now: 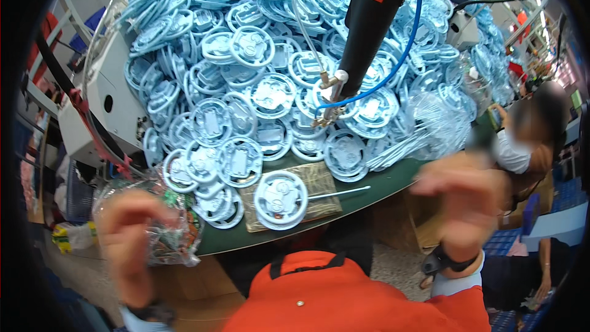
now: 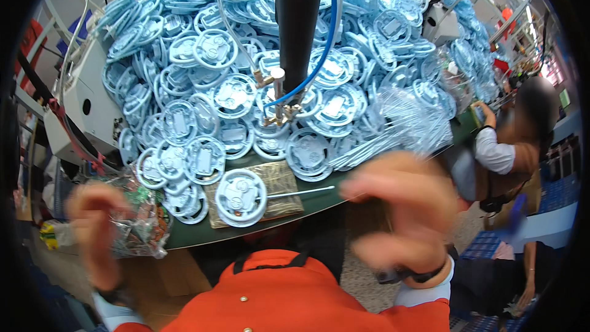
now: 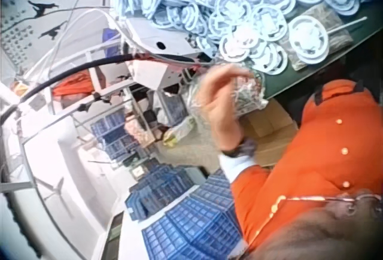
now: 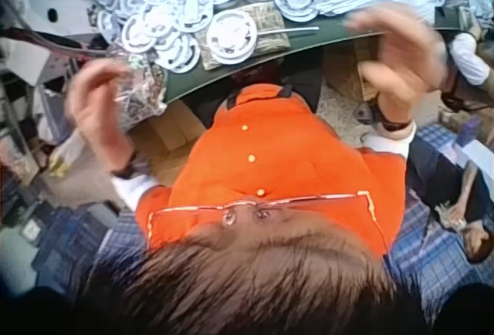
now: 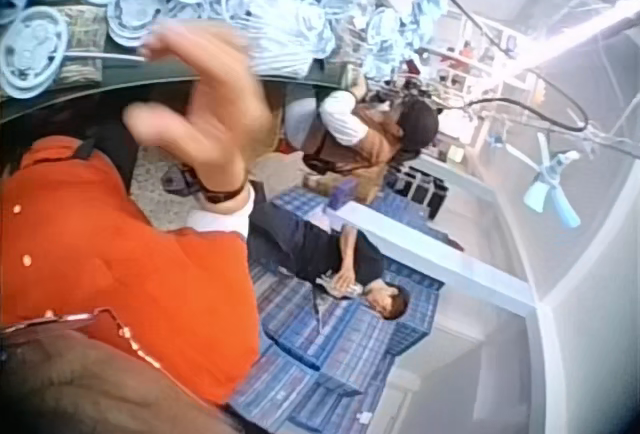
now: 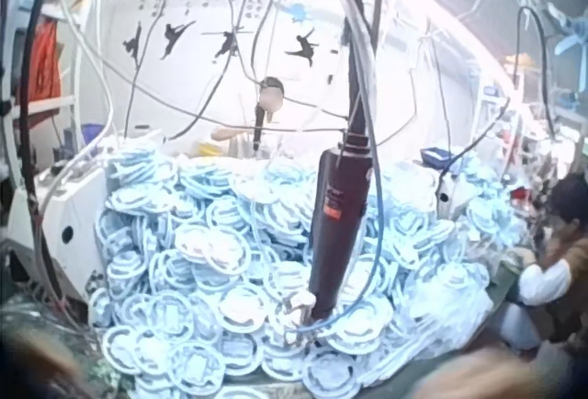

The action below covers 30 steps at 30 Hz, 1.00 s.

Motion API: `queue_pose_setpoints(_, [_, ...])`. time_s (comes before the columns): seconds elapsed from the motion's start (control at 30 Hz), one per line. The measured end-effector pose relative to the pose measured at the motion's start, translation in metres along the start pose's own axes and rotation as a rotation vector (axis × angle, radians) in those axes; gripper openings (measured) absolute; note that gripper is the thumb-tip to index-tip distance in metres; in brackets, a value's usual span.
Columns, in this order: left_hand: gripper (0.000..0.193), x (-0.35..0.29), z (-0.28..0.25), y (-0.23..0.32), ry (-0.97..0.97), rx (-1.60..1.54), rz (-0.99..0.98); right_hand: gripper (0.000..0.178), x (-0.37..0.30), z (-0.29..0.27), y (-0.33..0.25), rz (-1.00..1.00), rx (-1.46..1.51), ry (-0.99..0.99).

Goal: Assembling blue plastic toy components using an electric assembly tool at a factory workbench.

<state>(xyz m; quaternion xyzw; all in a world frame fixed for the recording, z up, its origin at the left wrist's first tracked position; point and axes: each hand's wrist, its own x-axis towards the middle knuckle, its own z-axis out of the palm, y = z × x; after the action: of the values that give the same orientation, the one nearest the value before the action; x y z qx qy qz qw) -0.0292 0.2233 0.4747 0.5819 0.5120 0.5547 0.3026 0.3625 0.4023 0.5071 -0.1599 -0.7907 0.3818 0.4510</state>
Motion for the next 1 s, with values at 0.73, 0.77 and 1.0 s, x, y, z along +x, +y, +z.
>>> queue_pose_setpoints(0.73, [0.053,-0.03,0.123,-0.12,0.065,-0.469,-0.891,0.107,-0.027,0.136,0.133,0.179,-0.403,-0.72])
queue_pose_setpoints(0.77, [0.052,-0.03,0.122,-0.121,0.06,-0.481,-0.888,0.107,-0.024,0.133,0.133,0.157,-0.385,-0.743])
queue_pose_setpoints(1.0, [0.047,-0.029,0.119,-0.129,0.029,-0.523,-0.869,0.107,-0.017,0.128,0.137,0.143,-0.308,-0.868])
